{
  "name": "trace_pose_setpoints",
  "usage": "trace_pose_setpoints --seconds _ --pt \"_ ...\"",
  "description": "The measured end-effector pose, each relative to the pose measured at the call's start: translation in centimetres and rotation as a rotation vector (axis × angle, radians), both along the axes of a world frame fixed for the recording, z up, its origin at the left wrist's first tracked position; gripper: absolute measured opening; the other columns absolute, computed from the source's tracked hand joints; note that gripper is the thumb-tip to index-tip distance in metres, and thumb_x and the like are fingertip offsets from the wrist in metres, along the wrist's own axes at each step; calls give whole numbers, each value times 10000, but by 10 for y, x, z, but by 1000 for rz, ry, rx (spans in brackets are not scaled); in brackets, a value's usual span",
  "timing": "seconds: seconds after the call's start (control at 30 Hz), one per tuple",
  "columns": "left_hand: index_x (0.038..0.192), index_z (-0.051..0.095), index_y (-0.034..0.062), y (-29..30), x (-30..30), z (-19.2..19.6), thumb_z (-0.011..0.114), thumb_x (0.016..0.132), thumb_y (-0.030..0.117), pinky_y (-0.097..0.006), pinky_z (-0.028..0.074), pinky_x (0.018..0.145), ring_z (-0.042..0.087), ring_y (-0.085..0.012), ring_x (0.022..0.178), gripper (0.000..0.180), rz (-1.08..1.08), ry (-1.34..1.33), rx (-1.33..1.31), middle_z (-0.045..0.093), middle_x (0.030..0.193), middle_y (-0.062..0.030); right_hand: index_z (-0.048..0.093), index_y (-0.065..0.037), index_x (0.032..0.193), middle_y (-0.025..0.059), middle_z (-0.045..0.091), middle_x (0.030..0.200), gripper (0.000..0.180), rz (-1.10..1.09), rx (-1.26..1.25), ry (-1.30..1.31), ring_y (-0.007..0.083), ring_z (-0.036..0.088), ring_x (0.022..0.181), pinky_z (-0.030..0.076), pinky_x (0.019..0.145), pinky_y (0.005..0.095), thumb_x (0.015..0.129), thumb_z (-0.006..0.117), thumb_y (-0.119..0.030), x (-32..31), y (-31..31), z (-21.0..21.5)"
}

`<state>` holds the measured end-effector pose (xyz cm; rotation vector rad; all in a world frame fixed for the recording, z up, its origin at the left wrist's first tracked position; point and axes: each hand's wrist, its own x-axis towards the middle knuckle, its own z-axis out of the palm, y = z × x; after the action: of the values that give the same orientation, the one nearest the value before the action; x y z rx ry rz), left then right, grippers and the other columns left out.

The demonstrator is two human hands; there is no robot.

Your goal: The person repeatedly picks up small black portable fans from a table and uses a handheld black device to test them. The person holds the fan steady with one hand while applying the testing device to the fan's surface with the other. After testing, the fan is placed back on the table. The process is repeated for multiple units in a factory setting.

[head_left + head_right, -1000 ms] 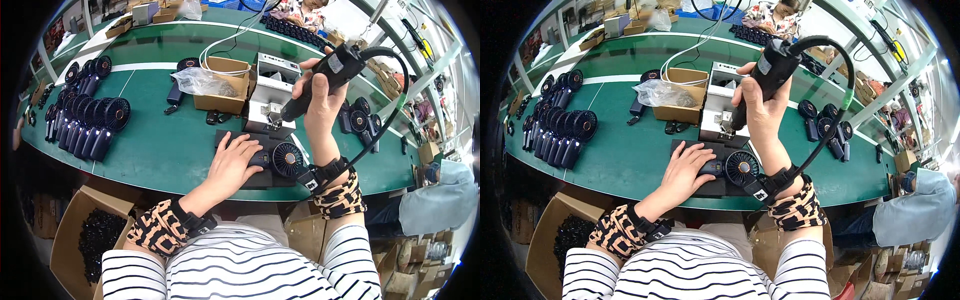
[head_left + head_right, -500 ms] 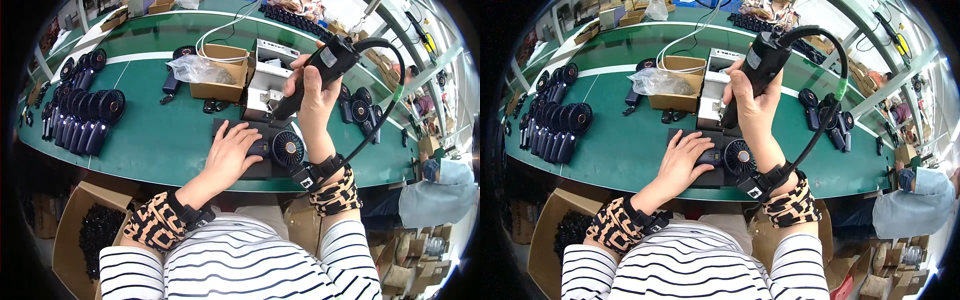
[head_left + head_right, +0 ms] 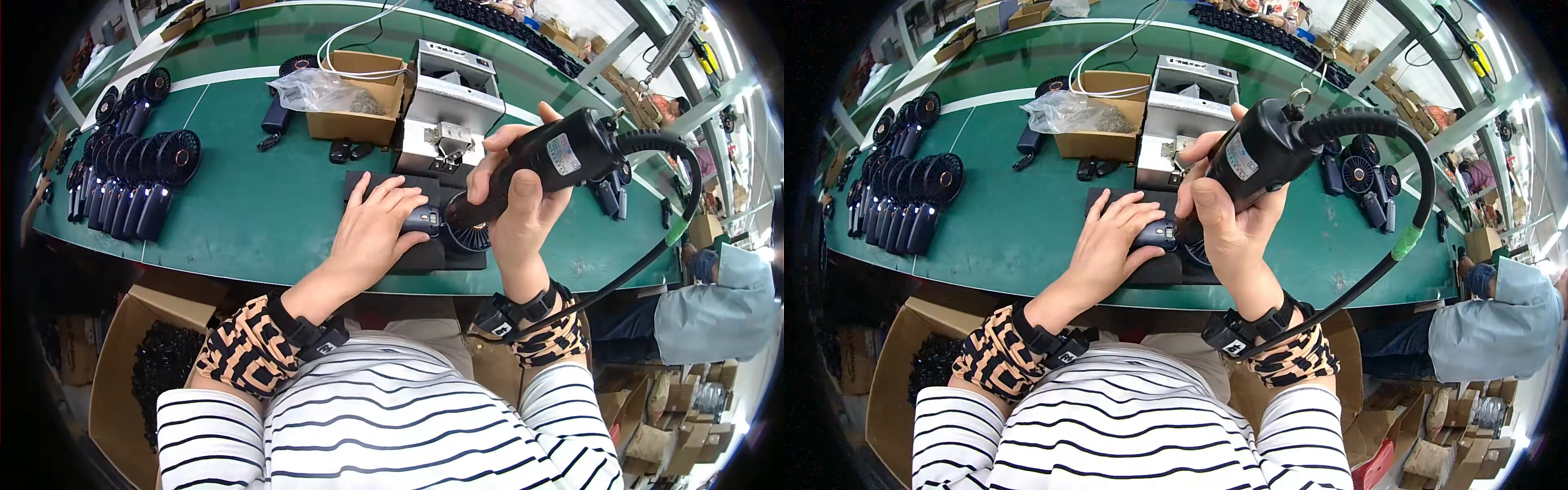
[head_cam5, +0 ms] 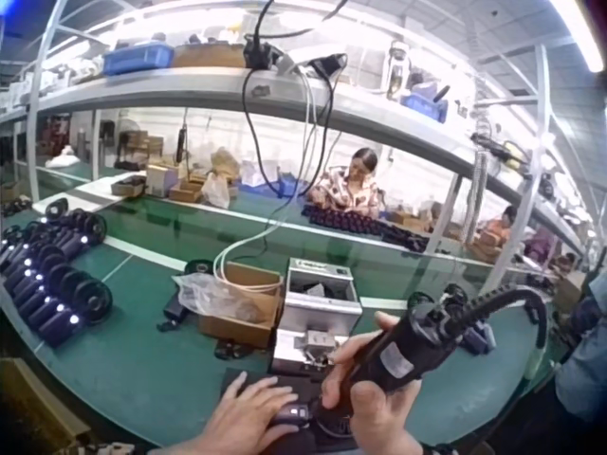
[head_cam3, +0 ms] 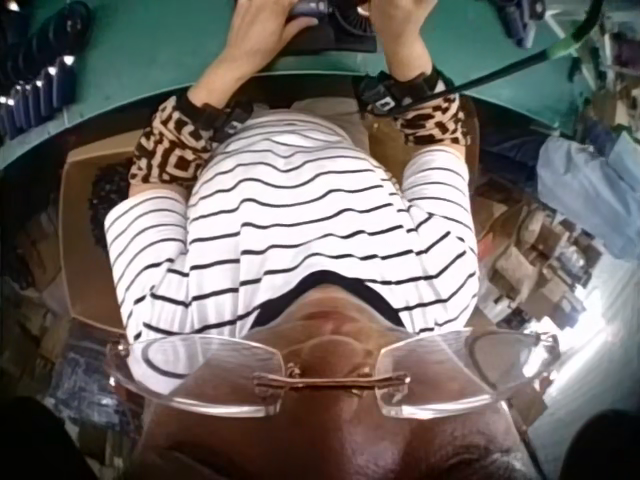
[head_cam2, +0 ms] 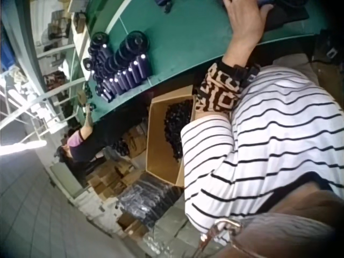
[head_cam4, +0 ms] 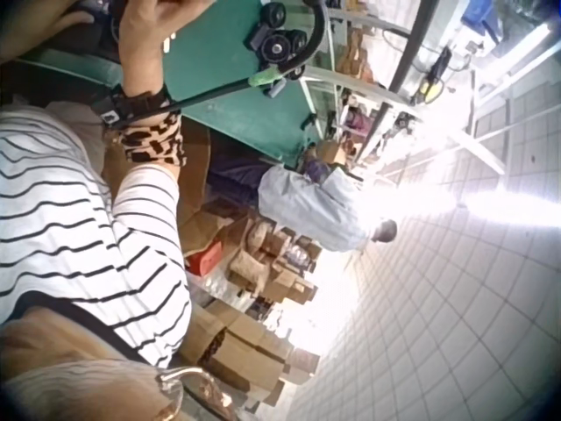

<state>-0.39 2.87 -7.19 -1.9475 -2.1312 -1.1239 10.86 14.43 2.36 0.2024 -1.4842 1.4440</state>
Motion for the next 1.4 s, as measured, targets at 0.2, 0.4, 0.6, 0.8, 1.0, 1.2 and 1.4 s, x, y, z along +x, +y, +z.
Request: trace_pose_setpoints --seconds 0.2,0.4,0.6,0.8,1.0,1.2,1.4 --pt "1189 597 105 -2 0 2 764 751 255 -583 169 1127 445 -304 1300 493 2 24 7 595 1253 -51 286 3 1420 138 580 1004 771 -22 -80 -10 136 579 609 482 543 242 849 747 -233 0 -2 -17" --pt "1192 592 103 -2 1 2 767 749 250 -605 149 1127 449 -301 1300 498 7 34 5 598 1247 -43 292 -23 1421 118 568 938 820 18 -106 14 158 583 616 479 545 243 815 780 -282 4 -8 -25" --pt "1208 586 105 -3 -1 0 758 763 255 -605 157 1124 465 -286 1284 500 -14 10 16 597 1248 -54 276 -26 1428 134 569 979 773 20 -85 -27 160 584 618 474 532 252 851 742 -243 5 -4 -19" --pt "1210 594 142 -2 1 2 783 740 273 -600 130 1126 437 -287 1310 523 28 -5 3 586 1261 -46 264 3 1435 170 584 1046 766 -47 36 -59 134 579 594 474 516 247 880 694 -302 4 -1 -5" --pt "1035 694 200 -4 10 16 823 673 284 -617 93 1120 388 -295 1346 393 -18 -89 66 581 1258 -40 251 14 1422 162 577 999 830 -151 84 -123 137 559 539 477 469 275 880 663 -461 4 -10 3" --pt "760 725 163 1 12 9 819 672 235 -611 145 1096 438 -280 1296 148 -9 -141 70 625 1169 -34 245 7 1423 154 575 980 840 -137 80 -143 138 555 534 474 467 275 874 669 -467 5 -15 8" --pt "763 729 175 1 13 8 810 686 229 -609 159 1088 462 -281 1269 124 -1 -137 83 634 1139 -24 255 6 1420 151 575 980 837 -138 83 -132 136 554 534 469 464 272 871 672 -467 3 -16 11"
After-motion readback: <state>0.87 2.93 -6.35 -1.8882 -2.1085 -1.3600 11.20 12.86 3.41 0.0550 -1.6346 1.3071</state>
